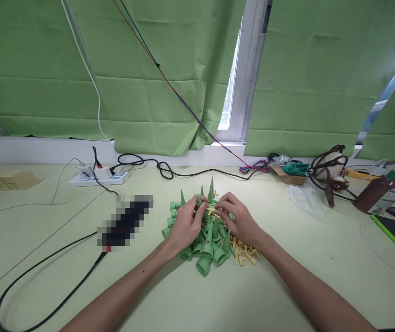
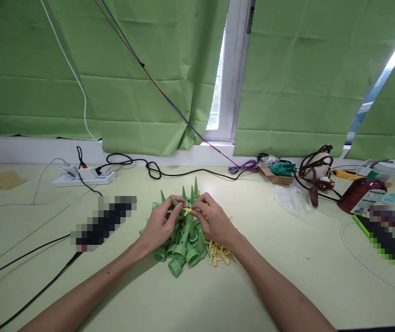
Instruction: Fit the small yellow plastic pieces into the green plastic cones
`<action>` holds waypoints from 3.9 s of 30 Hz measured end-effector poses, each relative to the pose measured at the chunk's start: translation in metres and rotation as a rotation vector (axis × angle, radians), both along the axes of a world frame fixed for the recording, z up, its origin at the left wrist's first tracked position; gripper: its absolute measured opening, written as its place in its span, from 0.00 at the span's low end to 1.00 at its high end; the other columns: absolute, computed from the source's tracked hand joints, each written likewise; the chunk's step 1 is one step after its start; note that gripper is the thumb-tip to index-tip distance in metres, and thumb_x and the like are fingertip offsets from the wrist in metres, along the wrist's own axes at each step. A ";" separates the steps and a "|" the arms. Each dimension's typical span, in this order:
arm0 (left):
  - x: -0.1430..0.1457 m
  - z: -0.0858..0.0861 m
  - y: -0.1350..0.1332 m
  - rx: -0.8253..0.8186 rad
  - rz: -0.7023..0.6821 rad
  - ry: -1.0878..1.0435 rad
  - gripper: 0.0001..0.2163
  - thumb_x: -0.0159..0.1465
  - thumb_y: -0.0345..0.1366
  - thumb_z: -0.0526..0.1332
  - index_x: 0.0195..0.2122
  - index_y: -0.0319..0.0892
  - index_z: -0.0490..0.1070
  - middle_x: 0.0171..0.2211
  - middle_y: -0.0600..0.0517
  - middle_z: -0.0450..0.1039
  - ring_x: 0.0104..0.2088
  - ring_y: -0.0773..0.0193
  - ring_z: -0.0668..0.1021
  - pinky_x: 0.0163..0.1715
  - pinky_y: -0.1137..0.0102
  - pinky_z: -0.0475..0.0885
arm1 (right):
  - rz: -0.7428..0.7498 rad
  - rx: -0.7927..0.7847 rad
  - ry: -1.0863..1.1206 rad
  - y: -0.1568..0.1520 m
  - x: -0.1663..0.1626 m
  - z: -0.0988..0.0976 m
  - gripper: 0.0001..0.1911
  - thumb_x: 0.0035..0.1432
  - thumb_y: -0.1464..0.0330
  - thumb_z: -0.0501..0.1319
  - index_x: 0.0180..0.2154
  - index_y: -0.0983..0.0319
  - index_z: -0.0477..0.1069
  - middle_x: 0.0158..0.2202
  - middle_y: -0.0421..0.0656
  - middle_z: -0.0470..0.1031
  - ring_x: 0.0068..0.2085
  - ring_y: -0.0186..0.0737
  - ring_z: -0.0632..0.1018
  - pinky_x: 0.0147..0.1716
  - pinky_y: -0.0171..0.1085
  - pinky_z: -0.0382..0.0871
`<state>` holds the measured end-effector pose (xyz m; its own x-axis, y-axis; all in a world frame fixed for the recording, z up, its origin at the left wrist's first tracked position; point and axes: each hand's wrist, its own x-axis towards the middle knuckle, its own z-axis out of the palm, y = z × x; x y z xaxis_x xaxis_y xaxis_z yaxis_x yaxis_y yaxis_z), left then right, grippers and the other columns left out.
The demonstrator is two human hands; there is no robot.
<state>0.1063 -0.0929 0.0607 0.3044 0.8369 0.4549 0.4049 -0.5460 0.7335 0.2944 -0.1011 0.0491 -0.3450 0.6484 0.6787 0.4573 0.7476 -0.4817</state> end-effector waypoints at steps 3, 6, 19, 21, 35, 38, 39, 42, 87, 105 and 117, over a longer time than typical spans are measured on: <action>0.000 -0.001 0.001 0.005 0.013 -0.011 0.12 0.71 0.42 0.50 0.44 0.42 0.68 0.30 0.53 0.68 0.23 0.69 0.65 0.23 0.73 0.61 | -0.024 -0.009 -0.002 0.001 0.001 -0.001 0.07 0.68 0.70 0.53 0.42 0.59 0.69 0.39 0.46 0.66 0.37 0.40 0.71 0.37 0.40 0.70; 0.000 -0.002 0.001 0.002 0.023 -0.024 0.12 0.70 0.42 0.50 0.44 0.42 0.68 0.27 0.54 0.66 0.23 0.69 0.64 0.23 0.73 0.60 | -0.037 -0.025 -0.009 0.002 0.001 -0.002 0.07 0.68 0.71 0.52 0.42 0.59 0.69 0.39 0.45 0.66 0.37 0.40 0.72 0.37 0.39 0.70; 0.002 0.000 0.000 -0.019 0.009 -0.037 0.10 0.70 0.42 0.51 0.43 0.43 0.67 0.24 0.56 0.65 0.22 0.69 0.65 0.23 0.73 0.60 | -0.025 -0.014 -0.041 0.000 0.001 -0.003 0.10 0.68 0.71 0.53 0.47 0.57 0.69 0.40 0.45 0.71 0.37 0.40 0.75 0.37 0.39 0.71; 0.002 0.000 0.000 -0.020 0.007 -0.033 0.10 0.70 0.42 0.51 0.43 0.43 0.67 0.24 0.56 0.64 0.22 0.69 0.65 0.23 0.73 0.60 | -0.029 -0.004 -0.049 0.001 0.001 -0.004 0.10 0.68 0.71 0.53 0.47 0.57 0.69 0.39 0.45 0.71 0.37 0.40 0.75 0.37 0.39 0.70; 0.001 0.003 -0.005 0.037 -0.074 0.038 0.10 0.71 0.40 0.50 0.43 0.43 0.68 0.35 0.52 0.72 0.29 0.67 0.70 0.27 0.73 0.65 | -0.058 0.011 -0.033 0.003 0.000 -0.006 0.08 0.68 0.69 0.54 0.38 0.59 0.71 0.32 0.43 0.71 0.33 0.39 0.73 0.32 0.36 0.66; 0.002 0.003 -0.005 0.066 -0.096 0.044 0.09 0.71 0.39 0.51 0.43 0.43 0.69 0.36 0.52 0.72 0.31 0.67 0.71 0.30 0.72 0.67 | -0.077 0.004 -0.035 0.003 0.000 -0.007 0.07 0.68 0.70 0.54 0.37 0.60 0.70 0.31 0.42 0.71 0.32 0.38 0.72 0.32 0.36 0.65; 0.002 0.003 -0.005 0.078 -0.101 0.048 0.09 0.71 0.38 0.51 0.43 0.44 0.70 0.36 0.52 0.72 0.31 0.67 0.71 0.30 0.72 0.67 | -0.082 -0.001 -0.037 0.003 0.000 -0.007 0.08 0.68 0.70 0.54 0.36 0.60 0.70 0.31 0.42 0.71 0.31 0.38 0.72 0.32 0.35 0.65; 0.002 0.002 -0.005 0.109 -0.116 0.060 0.09 0.71 0.38 0.51 0.43 0.44 0.70 0.37 0.51 0.72 0.31 0.66 0.71 0.31 0.72 0.68 | -0.093 -0.015 -0.043 0.004 0.000 -0.010 0.09 0.68 0.69 0.54 0.35 0.60 0.70 0.30 0.41 0.71 0.31 0.37 0.72 0.32 0.35 0.64; -0.002 0.006 -0.006 0.198 -0.021 -0.082 0.17 0.73 0.38 0.45 0.34 0.41 0.70 0.32 0.51 0.69 0.34 0.63 0.72 0.37 0.67 0.66 | -0.305 0.205 0.324 -0.004 -0.009 -0.002 0.05 0.66 0.72 0.56 0.36 0.61 0.70 0.31 0.41 0.71 0.31 0.35 0.72 0.28 0.34 0.68; 0.000 0.007 -0.001 -0.085 -0.018 -0.146 0.22 0.72 0.49 0.45 0.24 0.42 0.57 0.23 0.55 0.54 0.26 0.66 0.60 0.27 0.69 0.58 | -0.030 0.220 0.241 -0.003 -0.007 -0.003 0.10 0.64 0.76 0.57 0.42 0.58 0.75 0.36 0.45 0.74 0.36 0.38 0.76 0.33 0.37 0.73; -0.001 0.007 -0.001 -0.023 -0.018 -0.086 0.20 0.71 0.47 0.48 0.24 0.42 0.54 0.24 0.55 0.53 0.26 0.66 0.60 0.26 0.69 0.57 | -0.032 0.199 0.215 -0.001 -0.007 -0.005 0.09 0.64 0.75 0.57 0.40 0.59 0.74 0.35 0.45 0.74 0.36 0.39 0.76 0.33 0.38 0.73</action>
<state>0.1053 -0.0936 0.0680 0.2804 0.8419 0.4611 0.3301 -0.5356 0.7773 0.2878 -0.1022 0.0440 -0.1609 0.5038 0.8487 0.3856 0.8236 -0.4159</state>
